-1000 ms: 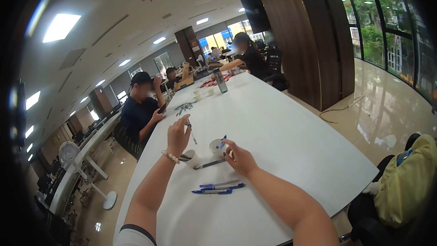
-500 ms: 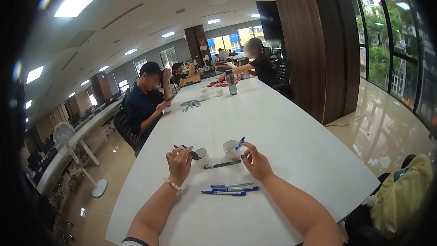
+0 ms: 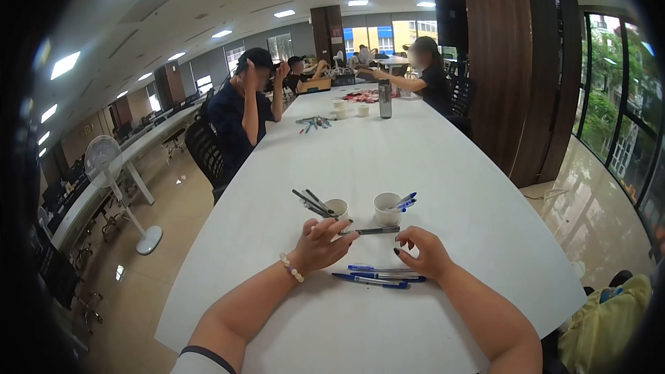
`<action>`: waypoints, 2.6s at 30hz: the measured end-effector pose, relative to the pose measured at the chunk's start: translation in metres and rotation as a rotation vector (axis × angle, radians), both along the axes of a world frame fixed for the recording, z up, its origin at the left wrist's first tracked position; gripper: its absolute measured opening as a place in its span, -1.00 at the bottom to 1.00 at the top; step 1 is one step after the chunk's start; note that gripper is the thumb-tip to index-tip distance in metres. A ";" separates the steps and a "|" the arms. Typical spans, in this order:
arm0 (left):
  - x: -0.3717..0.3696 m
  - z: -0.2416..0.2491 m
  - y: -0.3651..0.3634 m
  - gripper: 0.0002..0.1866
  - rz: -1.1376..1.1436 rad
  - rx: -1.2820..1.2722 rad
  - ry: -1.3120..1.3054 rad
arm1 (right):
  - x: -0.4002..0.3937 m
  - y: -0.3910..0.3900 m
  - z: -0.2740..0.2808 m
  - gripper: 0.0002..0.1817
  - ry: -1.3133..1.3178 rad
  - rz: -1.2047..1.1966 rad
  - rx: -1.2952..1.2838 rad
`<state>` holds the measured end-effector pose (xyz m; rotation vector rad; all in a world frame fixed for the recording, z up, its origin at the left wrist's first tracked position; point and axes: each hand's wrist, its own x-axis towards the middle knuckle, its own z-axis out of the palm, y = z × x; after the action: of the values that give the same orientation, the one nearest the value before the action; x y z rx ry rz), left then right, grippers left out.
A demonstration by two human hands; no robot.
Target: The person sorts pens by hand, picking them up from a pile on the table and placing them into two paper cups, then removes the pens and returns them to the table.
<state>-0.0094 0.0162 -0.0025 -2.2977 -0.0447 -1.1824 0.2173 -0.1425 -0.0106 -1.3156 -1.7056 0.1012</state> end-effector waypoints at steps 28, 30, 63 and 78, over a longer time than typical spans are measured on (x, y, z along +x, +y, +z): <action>0.002 -0.009 0.003 -0.73 0.127 -0.933 0.346 | 0.013 -0.013 0.019 -0.79 -0.360 -0.226 -0.425; 0.001 -0.008 0.005 -0.75 0.138 -0.945 0.356 | 0.014 -0.013 0.019 -0.78 -0.370 -0.241 -0.415; -0.020 0.037 0.040 -0.83 0.039 -0.369 -0.232 | 0.032 -0.001 0.000 -0.89 0.165 -0.294 0.078; -0.002 0.010 -0.008 -0.63 -0.237 -0.169 0.123 | 0.033 0.005 -0.008 -0.72 0.132 -0.171 0.195</action>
<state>-0.0111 0.0085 0.0078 -2.5765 0.1853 -1.1880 0.2502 -0.1374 -0.0186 -1.2737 -1.4470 -0.0749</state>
